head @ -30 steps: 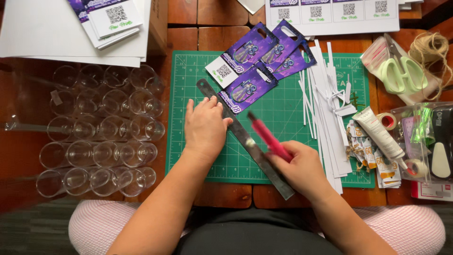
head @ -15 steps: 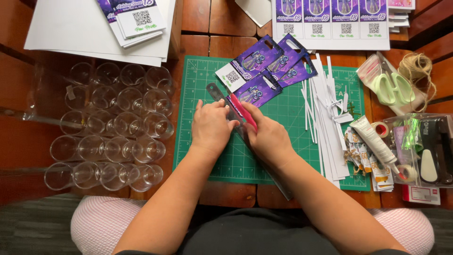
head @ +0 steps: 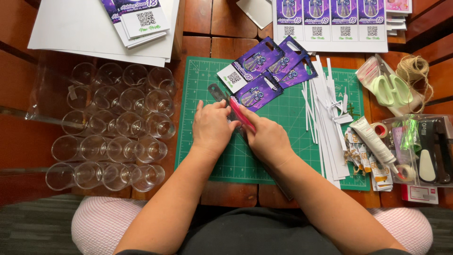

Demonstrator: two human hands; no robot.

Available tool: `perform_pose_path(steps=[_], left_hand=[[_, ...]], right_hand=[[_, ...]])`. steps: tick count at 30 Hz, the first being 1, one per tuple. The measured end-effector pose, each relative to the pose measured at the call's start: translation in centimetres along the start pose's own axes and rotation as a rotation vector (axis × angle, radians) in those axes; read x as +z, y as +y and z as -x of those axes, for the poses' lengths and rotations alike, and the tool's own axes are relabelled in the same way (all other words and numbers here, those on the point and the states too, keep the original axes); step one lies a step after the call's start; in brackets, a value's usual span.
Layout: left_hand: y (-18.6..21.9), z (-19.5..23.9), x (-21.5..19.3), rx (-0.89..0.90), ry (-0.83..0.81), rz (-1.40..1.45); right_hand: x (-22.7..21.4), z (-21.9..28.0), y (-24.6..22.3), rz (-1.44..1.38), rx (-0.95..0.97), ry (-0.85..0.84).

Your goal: The person uses a pink utility knife and a metal ruler to cut purple paper tags on a green cutting mat. They trim the edges of each tag, separate the cut pieces, and stack them on the table.

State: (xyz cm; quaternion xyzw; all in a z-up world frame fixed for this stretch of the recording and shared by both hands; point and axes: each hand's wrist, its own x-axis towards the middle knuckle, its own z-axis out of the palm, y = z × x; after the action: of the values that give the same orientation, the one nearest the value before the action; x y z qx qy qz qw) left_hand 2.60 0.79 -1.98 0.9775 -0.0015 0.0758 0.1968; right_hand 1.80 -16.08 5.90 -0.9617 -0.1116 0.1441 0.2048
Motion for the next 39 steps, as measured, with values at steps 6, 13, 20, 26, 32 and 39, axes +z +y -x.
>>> perform_pose_path(steps=[6,13,20,26,32,39], left_hand=[[0.3,-0.2,-0.3,-0.013,-0.046,-0.028],[1.2,-0.4,-1.0,0.003,-0.062,-0.087],[0.9,-0.5,-0.5,0.006,-0.059,-0.097],[1.0,-0.5,-1.0,0.005,-0.090,-0.088],[1.3,-0.7,-1.3,0.006,-0.091,-0.111],[0.6,0.3,-0.9,-0.007,-0.030,-0.060]], right_hand=[[-0.1,0.1,-0.2,0.018,-0.002,-0.004],[-1.1,0.3,-1.0,0.102,-0.012,-0.030],[-1.6,2.1,0.4,0.090,0.007,-0.075],[-1.8,5.3,2.3,0.121,0.025,-0.090],[-2.2,6.5,2.9,0.121,0.031,-0.094],[-3.9,6.9,5.2,-0.288,0.103,0.019]])
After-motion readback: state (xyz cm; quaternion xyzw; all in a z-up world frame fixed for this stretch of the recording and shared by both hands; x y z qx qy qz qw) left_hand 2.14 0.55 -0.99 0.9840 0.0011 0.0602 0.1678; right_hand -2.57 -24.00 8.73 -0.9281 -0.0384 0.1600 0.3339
